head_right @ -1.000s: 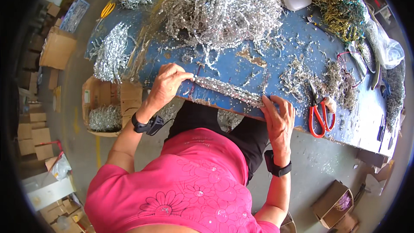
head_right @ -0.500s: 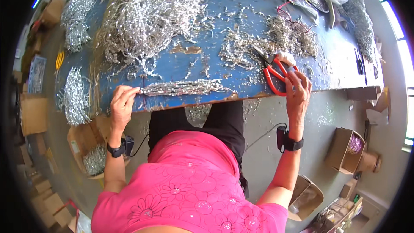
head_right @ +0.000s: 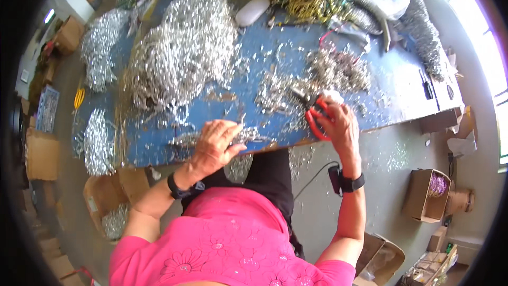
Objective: The recorder is trimming and organizing silver tinsel-like strands at a factory workbench using scissors.
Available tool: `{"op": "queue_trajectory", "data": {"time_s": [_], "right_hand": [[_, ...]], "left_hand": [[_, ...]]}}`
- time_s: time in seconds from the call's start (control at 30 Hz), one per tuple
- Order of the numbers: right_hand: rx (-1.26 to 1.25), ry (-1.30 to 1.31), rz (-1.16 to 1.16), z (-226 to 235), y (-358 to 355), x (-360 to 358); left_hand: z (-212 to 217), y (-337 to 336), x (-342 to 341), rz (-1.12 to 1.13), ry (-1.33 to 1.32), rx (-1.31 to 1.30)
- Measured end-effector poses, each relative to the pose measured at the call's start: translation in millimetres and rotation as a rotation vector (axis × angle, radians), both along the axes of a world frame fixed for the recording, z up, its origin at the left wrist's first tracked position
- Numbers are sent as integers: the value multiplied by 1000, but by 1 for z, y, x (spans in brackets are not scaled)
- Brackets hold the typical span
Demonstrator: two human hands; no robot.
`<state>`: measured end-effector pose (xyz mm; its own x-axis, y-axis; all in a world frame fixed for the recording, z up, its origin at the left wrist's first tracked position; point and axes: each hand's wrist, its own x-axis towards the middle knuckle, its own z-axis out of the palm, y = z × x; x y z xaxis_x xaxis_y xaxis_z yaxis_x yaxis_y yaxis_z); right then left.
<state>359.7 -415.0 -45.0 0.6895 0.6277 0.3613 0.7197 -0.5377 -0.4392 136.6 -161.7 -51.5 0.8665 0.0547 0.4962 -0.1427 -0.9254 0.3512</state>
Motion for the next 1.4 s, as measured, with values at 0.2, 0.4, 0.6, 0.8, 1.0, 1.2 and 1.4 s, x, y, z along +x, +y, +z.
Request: {"op": "queue_trajectory", "data": {"time_s": [0.2, 0.4, 0.6, 0.8, 1.0, 1.2, 1.4], "right_hand": [[22, 51, -88, 2, -11, -10], [567, 764, 48, 16, -19, -60], [357, 1483, 204, -9, -6, -138], [-132, 1101, 252, 5, 16, -176], [-48, 1104, 266, -4, 25, -179], [-47, 1113, 270, -5, 25, -177], [-18, 1088, 265, -9, 26, -175]], "left_hand": [[-22, -4, 4, 53, -11, -10], [-14, 3, 20, 26, 24, -11], [-16, 7, 16, 24, 35, -117], [-7, 6, 11, 11, -8, -214], [6, -9, 4, 42, -84, -25], [6, -12, 3, 53, -101, -13], [0, -13, 3, -36, -144, 29]]}}
